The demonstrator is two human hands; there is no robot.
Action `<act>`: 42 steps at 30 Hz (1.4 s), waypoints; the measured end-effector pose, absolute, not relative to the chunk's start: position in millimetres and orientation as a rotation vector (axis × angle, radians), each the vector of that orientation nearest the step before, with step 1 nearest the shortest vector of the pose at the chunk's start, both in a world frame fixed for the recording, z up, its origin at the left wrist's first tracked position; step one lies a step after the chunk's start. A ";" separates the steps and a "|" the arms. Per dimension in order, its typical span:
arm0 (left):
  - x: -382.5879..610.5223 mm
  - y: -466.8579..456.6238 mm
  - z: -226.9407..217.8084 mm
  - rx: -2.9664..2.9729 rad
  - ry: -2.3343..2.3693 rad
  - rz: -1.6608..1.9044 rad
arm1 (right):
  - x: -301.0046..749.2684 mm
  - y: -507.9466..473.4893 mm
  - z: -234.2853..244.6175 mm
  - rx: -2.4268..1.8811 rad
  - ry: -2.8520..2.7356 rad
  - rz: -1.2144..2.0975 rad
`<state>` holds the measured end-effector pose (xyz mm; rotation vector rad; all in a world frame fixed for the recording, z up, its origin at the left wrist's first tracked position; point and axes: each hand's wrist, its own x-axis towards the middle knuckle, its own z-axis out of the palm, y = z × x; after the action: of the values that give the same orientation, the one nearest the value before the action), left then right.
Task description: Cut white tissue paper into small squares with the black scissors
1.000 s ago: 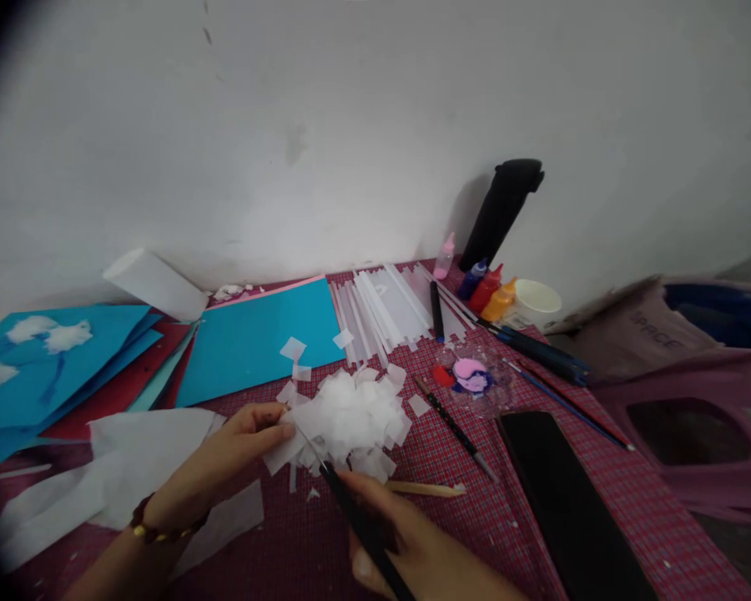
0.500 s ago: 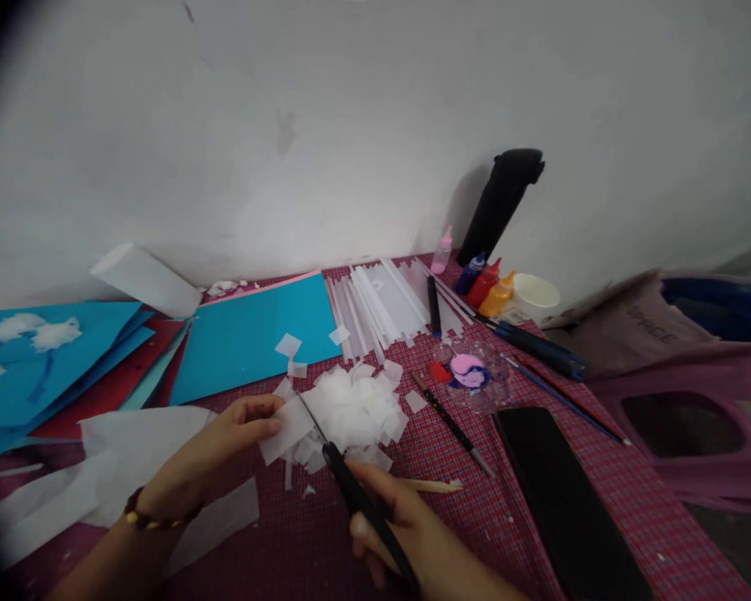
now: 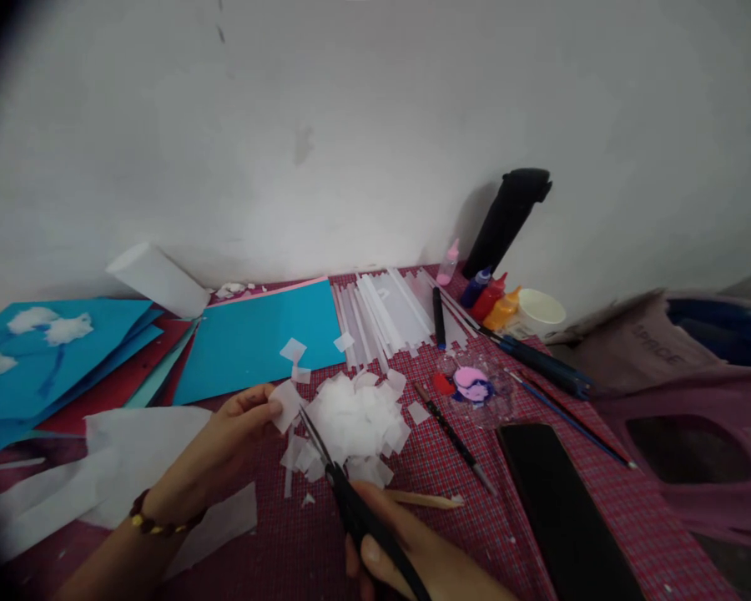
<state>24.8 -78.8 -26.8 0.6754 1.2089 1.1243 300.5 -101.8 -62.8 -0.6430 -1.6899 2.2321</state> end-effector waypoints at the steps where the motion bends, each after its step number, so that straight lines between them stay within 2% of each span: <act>1: 25.1 -79.3 -29.3 0.666 1.205 1.117 | 299.8 -102.5 -63.5 -0.667 -1.686 2.231; 8: 27.3 -80.6 -36.1 0.633 1.160 1.065 | 301.0 -98.2 -57.3 -0.712 -1.745 2.145; 15: 30.6 -78.4 -27.1 0.615 1.088 1.296 | 303.2 -89.3 -38.8 -0.770 -1.763 2.162; 27: 47.0 -85.3 -44.2 0.731 1.111 1.029 | 298.5 -99.5 -46.2 -0.790 -1.725 2.165; 34: 47.5 -85.1 -44.3 0.733 1.134 1.020 | 293.7 -103.3 -52.9 -0.909 -1.503 2.251; 42: 40.3 -82.3 -44.9 0.717 1.178 1.092 | 296.6 -93.2 -44.3 -0.697 -1.736 2.179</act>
<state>40.3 -82.3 -44.9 0.7170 1.1784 1.0918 296.6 -93.2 -44.3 -0.6971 -1.7356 2.1787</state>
